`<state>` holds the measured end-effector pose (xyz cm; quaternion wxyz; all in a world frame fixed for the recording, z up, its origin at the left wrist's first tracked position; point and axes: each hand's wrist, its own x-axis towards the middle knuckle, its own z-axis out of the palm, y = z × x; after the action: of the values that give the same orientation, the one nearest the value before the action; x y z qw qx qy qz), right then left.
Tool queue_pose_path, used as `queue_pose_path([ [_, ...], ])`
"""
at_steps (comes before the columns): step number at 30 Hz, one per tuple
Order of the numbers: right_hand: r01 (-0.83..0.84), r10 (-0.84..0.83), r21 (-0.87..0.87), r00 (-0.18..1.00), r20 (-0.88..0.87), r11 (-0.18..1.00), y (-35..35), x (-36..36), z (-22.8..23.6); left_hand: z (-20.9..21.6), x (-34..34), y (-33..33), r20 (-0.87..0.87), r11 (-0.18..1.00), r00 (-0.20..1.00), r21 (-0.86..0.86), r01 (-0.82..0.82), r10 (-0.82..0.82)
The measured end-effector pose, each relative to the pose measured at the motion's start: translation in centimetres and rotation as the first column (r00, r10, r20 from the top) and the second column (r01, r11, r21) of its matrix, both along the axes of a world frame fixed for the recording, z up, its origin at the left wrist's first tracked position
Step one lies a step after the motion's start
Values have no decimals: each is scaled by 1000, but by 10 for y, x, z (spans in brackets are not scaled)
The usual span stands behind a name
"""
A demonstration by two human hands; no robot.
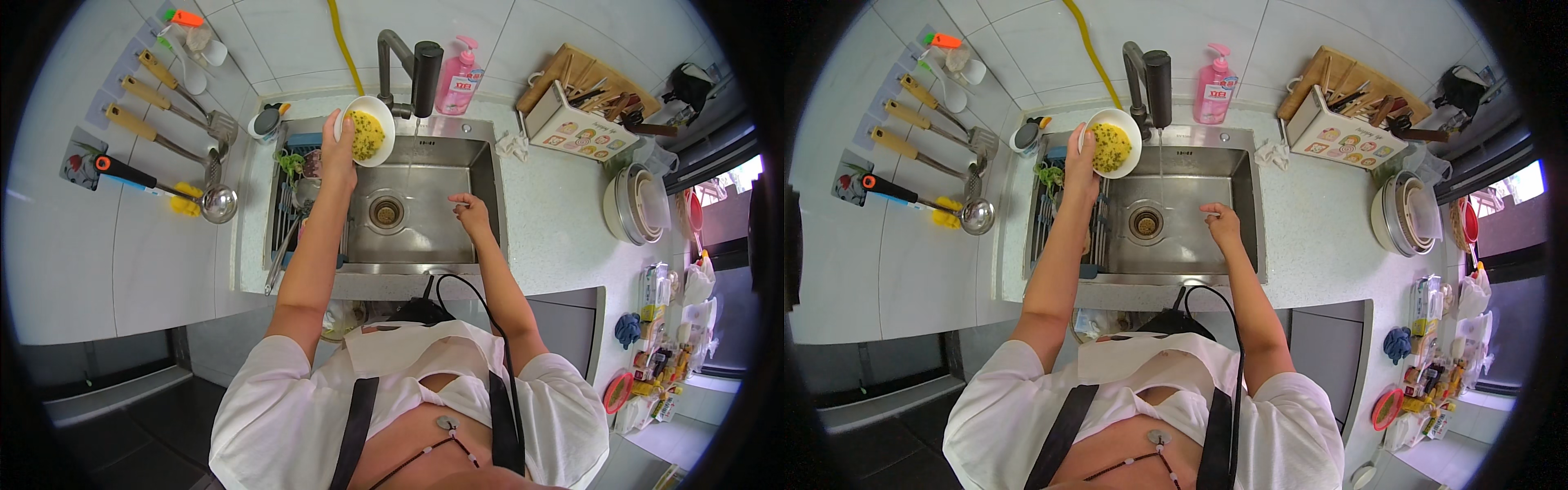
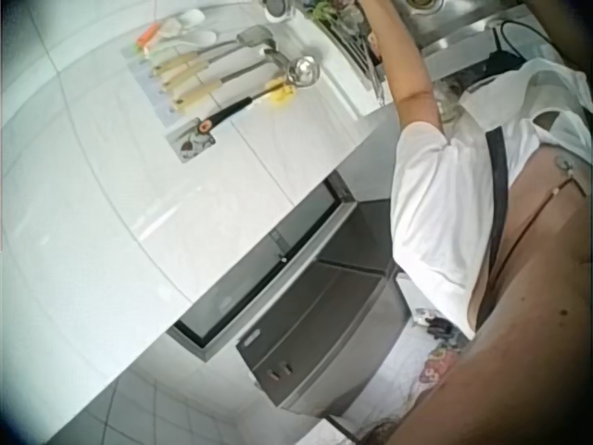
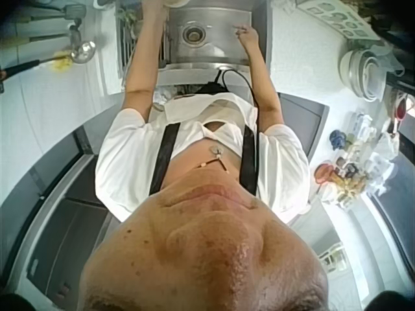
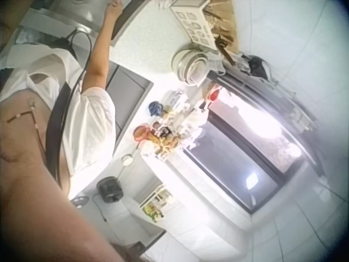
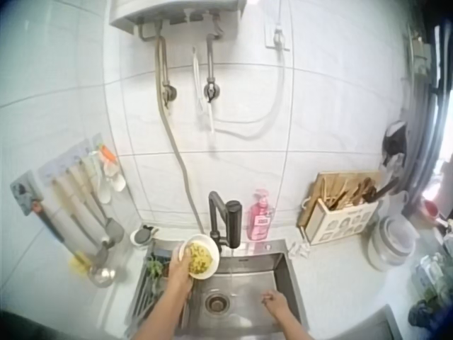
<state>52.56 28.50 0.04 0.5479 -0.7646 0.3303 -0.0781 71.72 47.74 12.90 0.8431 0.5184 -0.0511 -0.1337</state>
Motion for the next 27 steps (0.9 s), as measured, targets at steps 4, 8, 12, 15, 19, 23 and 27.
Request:
queue_pose_path([
  [4,-10,10,-13,1000,6,1000,-3,-1,-4,2,-1,-3,7,1000,1000,8,3,-3],
  [8,-4,4,11,1000,-3,1000,-1,-2,3,2,-1,-3,12,999,1000,46,-2,2],
  [12,-11,11,-38,1000,-8,999,-5,-3,-6,3,-2,-4,14,998,1000,59,-3,2],
  [15,-14,14,-45,1000,-6,999,-6,-4,-8,4,-3,-4,18,998,1000,57,0,-1],
  [19,-7,7,-38,1000,13,999,-6,-6,-9,3,-2,-4,18,998,1000,61,1,-2],
  [23,-13,14,-49,1000,22,999,-6,-7,-10,8,-5,-4,22,997,1000,74,-3,2],
  [27,-10,10,-38,1000,18,999,-5,-8,-7,5,-3,-4,33,997,999,79,1,-4],
])
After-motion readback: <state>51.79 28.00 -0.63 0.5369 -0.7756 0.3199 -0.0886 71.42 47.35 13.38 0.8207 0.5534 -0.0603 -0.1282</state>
